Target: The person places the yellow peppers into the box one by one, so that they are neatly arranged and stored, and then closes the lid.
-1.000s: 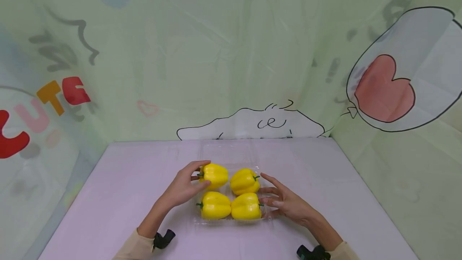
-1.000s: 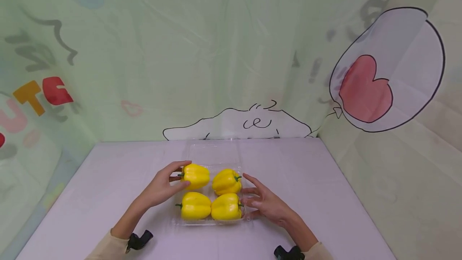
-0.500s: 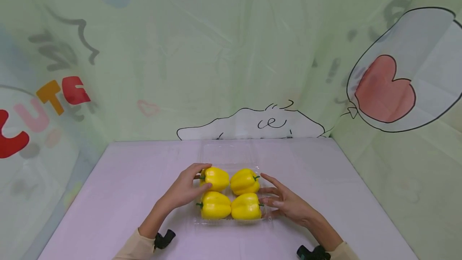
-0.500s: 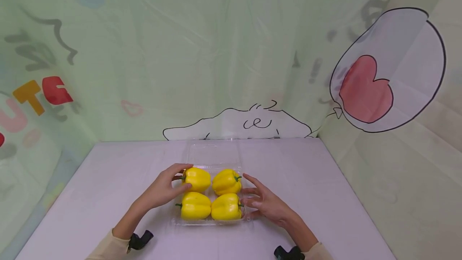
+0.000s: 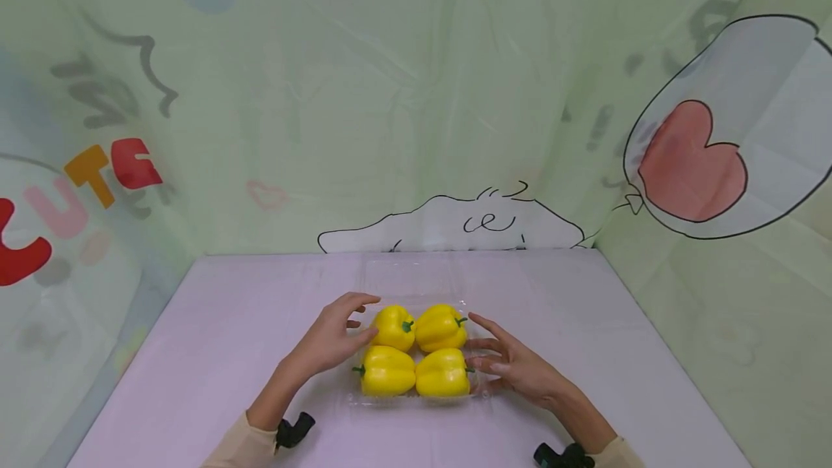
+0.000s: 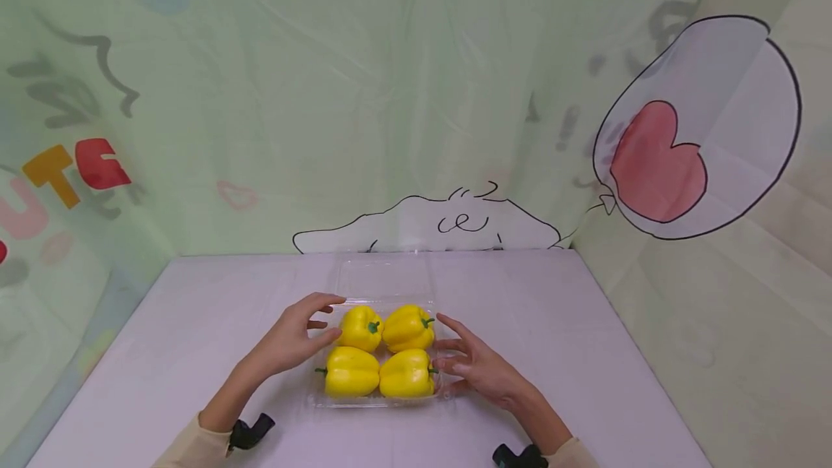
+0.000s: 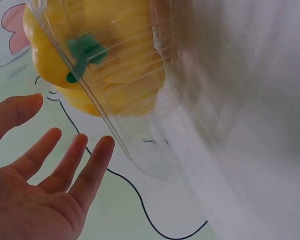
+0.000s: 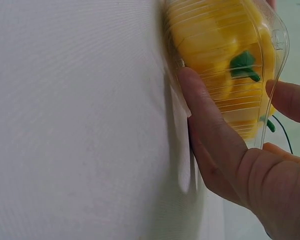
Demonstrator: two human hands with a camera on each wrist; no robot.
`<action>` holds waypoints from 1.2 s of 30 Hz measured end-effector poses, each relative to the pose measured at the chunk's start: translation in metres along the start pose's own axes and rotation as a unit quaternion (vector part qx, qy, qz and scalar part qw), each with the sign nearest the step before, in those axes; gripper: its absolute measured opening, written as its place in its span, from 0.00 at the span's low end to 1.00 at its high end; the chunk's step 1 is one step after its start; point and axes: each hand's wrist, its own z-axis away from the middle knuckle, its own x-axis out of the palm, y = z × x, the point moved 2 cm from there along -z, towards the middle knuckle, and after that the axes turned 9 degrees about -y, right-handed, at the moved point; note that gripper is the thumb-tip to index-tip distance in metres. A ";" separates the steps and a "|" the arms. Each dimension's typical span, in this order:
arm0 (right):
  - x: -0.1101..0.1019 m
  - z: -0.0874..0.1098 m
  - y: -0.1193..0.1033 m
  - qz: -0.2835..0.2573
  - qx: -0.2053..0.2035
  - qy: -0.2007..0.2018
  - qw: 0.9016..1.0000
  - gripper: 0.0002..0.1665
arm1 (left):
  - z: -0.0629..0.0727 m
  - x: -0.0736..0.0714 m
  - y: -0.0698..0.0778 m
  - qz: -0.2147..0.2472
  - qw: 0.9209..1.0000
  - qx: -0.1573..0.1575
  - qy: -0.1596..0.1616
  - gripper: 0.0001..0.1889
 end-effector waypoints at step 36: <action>0.000 0.000 0.002 -0.017 -0.012 -0.012 1.000 0.56 | -0.030 0.036 0.032 -0.202 0.976 0.034 -0.073 0.27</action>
